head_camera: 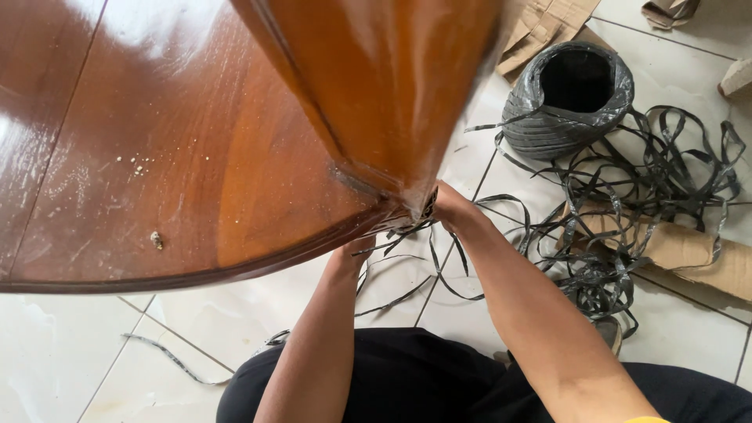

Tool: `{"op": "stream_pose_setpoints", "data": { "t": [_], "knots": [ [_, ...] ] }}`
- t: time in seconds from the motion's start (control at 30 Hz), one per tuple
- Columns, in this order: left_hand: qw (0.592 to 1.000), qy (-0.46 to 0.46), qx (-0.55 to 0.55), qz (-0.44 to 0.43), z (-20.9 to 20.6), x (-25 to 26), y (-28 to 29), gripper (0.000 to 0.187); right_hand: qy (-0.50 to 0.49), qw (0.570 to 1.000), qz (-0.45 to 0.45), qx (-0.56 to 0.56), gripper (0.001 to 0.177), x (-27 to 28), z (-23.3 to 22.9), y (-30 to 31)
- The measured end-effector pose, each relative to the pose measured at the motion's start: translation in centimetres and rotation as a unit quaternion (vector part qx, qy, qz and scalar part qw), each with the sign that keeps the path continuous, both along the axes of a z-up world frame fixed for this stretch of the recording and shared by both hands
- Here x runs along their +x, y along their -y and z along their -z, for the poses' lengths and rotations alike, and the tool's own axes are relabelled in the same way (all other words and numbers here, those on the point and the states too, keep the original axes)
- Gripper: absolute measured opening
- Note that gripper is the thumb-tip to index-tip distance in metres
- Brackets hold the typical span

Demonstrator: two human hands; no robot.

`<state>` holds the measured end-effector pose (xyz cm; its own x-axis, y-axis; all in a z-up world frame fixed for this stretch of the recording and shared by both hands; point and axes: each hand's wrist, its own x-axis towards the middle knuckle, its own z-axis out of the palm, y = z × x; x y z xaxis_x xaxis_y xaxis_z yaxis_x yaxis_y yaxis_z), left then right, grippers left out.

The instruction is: Wrapping and tying plastic strips around a chair leg to secure cardboard padding

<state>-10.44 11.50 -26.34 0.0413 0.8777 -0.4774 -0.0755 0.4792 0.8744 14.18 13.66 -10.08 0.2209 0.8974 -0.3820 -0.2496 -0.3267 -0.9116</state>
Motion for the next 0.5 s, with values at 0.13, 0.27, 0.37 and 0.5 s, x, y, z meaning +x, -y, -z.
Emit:
{"op": "stream_pose_setpoints", "data": {
  "t": [0.13,0.27,0.37,0.5],
  "knots": [
    [0.998,0.050,-0.024,-0.031,-2.7,5.7,-3.6,0.018,-0.006,1.000,-0.002,-0.006,0.011,0.3,-0.2,0.1],
    [0.992,0.100,-0.047,-0.066,-3.3,7.4,-5.5,0.018,-0.013,1.000,-0.010,-0.014,0.012,0.3,-0.6,0.1],
    [0.984,0.139,-0.067,-0.089,-3.1,8.2,-6.0,0.017,-0.016,1.000,-0.012,-0.021,0.013,0.3,-0.8,0.1],
    [0.971,0.184,-0.090,-0.123,-3.1,8.0,-5.8,0.017,-0.027,0.999,-0.019,-0.030,0.014,0.3,-1.0,0.7]
  ]
}}
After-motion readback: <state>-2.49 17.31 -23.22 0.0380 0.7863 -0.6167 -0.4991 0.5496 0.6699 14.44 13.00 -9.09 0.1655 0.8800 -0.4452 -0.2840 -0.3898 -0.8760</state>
